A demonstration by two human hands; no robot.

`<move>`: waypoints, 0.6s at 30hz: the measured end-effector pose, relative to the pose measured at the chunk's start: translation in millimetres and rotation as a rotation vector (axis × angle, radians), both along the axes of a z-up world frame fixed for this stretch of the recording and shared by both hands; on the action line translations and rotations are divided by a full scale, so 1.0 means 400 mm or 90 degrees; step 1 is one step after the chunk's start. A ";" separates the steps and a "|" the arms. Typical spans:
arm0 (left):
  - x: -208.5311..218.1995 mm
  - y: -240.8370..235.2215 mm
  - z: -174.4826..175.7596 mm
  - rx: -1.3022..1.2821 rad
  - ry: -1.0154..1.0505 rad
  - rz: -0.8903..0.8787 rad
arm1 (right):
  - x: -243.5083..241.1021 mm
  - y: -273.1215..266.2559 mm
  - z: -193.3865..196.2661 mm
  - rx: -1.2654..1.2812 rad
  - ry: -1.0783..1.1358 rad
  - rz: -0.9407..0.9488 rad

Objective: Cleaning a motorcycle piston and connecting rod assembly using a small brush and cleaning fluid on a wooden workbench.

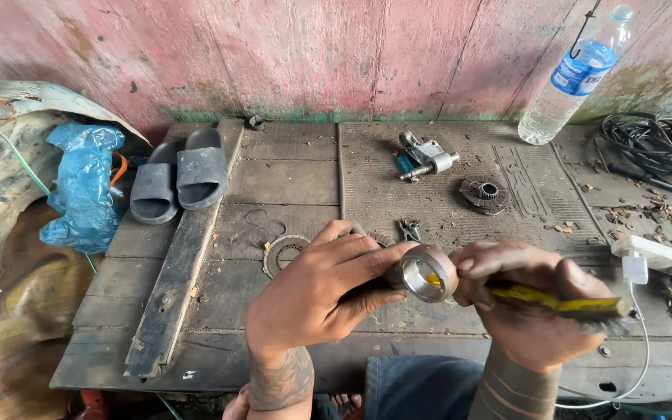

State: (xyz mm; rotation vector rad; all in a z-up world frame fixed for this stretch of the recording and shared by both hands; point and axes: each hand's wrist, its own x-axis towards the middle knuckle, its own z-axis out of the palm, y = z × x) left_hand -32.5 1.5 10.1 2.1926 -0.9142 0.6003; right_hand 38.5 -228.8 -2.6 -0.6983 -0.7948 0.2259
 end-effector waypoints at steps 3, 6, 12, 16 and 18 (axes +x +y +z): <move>0.007 0.002 -0.019 -0.052 0.014 -0.041 | 0.006 -0.018 -0.020 -0.055 0.019 -0.009; 0.003 0.002 -0.016 -0.049 0.042 -0.074 | 0.020 -0.032 -0.065 -0.077 0.094 0.097; 0.014 0.012 -0.041 -0.081 0.077 -0.080 | 0.017 0.002 -0.033 -0.050 -0.016 0.090; 0.011 0.024 -0.022 -0.107 0.104 -0.088 | 0.001 0.011 0.011 -0.100 -0.047 0.046; 0.007 0.025 -0.008 -0.169 0.141 -0.039 | -0.007 0.031 0.023 -0.060 0.040 0.017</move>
